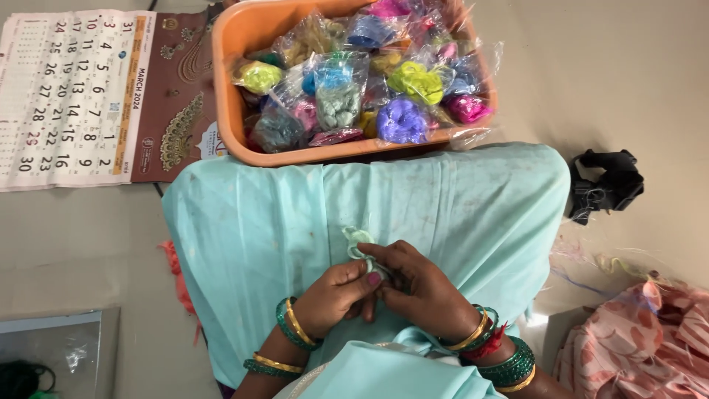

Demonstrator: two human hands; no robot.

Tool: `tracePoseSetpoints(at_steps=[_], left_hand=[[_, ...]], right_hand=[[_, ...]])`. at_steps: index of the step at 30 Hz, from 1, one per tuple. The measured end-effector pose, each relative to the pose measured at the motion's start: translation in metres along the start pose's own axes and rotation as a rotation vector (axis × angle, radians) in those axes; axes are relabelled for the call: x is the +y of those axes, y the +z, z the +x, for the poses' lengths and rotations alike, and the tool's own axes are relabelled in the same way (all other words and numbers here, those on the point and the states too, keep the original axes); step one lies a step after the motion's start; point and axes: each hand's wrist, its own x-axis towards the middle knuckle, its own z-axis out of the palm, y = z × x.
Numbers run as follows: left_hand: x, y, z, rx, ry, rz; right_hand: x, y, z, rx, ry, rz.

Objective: The person sits on the floor and twists a skein of light green yarn by hand, folding and plying it into a twisted strand, then places the finished skein into an orange tray filled with other colorful yarn skeins. They then begin twisting an orange yarn skein the same way.

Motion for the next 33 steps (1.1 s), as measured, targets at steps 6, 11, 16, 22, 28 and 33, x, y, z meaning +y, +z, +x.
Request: tracePoseSetpoints(at_steps=[6,11,16,22,28,33], left_hand=[[0.006,-0.003,-0.005,-0.048,-0.029,0.015],[0.023,0.003,-0.005,-0.066,-0.045,-0.093],[0.015,0.003,-0.001,-0.007,-0.111,-0.191],[0.002,0.017,0.003,0.189,0.070,-0.083],[0.004,0.024,0.010,0.316,0.237,0.020],[0.007,0.021,0.007,0.492,0.374,0.506]], right_hand=[[-0.006,0.000,-0.002,-0.140,0.013,0.171],[0.013,-0.003,0.000,0.068,0.067,0.033],[0.028,-0.002,-0.002,0.141,0.033,-0.161],[0.017,0.007,0.000,0.365,-0.203,-0.638],[0.004,0.006,0.004,0.382,-0.337,-0.781],[-0.007,0.003,0.002,0.496,-0.341,-0.850]])
